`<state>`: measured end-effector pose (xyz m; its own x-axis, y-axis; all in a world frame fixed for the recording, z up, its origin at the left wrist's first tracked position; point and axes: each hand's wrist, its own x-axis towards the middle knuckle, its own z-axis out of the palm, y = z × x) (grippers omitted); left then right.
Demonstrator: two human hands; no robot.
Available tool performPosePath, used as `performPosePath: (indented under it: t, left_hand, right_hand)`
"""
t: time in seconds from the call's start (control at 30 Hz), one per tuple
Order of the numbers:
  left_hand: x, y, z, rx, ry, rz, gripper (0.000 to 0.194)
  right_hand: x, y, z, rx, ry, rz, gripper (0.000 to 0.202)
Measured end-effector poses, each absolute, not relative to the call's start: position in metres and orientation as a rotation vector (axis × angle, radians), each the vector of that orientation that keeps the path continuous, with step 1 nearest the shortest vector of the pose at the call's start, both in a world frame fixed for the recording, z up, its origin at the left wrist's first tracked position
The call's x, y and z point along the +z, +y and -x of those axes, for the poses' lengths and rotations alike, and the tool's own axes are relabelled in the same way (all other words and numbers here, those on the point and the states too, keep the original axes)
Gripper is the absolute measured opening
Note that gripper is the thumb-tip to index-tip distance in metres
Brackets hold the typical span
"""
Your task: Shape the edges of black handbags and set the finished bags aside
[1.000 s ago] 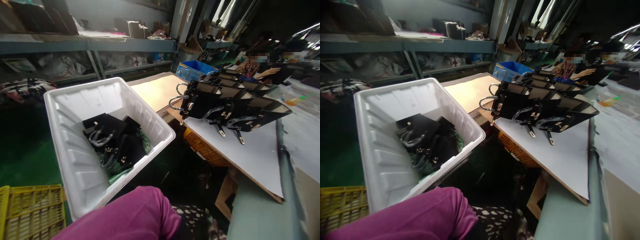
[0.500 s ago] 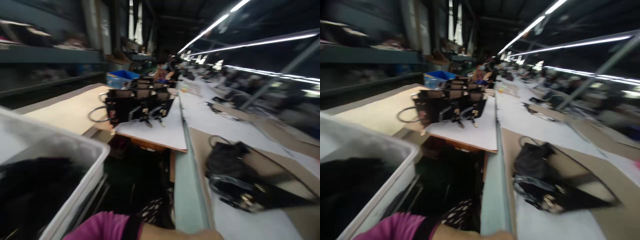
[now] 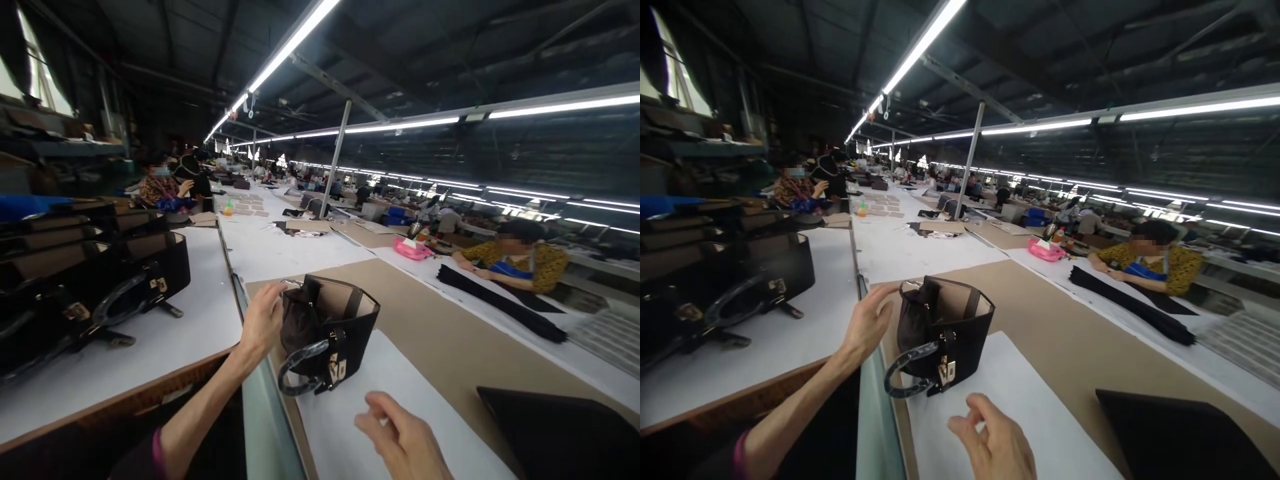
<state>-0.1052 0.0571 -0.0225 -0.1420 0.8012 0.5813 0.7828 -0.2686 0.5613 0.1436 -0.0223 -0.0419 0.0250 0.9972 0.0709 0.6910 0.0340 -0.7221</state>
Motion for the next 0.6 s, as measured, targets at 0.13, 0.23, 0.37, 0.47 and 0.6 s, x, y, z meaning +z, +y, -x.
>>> performPosePath:
  t: [0.13, 0.23, 0.37, 0.47, 0.6]
  left_hand:
    - [-0.008, 0.132, 0.120, 0.977, 1.955, -2.132, 0.052]
    - [-0.005, 0.166, 0.119, 0.714, 1.816, -2.229, 0.046]
    - [-0.004, 0.182, 0.117, 0.483, 1.696, -2.277, 0.026]
    - [-0.002, 0.181, 0.117, 0.385, 1.628, -2.268, 0.023]
    - [0.006, 0.165, 0.107, 0.298, 1.463, -2.246, 0.029]
  right_hand:
    - [-0.035, 0.004, -0.110, 0.441, -1.717, 1.653, 0.039]
    - [-0.039, 0.024, -0.091, 0.515, -1.772, 1.671, 0.025]
    - [-0.050, 0.034, -0.089, 0.608, -1.739, 1.670, 0.029]
    - [-0.051, 0.032, -0.107, 0.748, -1.675, 1.536, 0.031]
    - [-0.034, 0.026, -0.146, 1.035, -1.403, 1.325, 0.032]
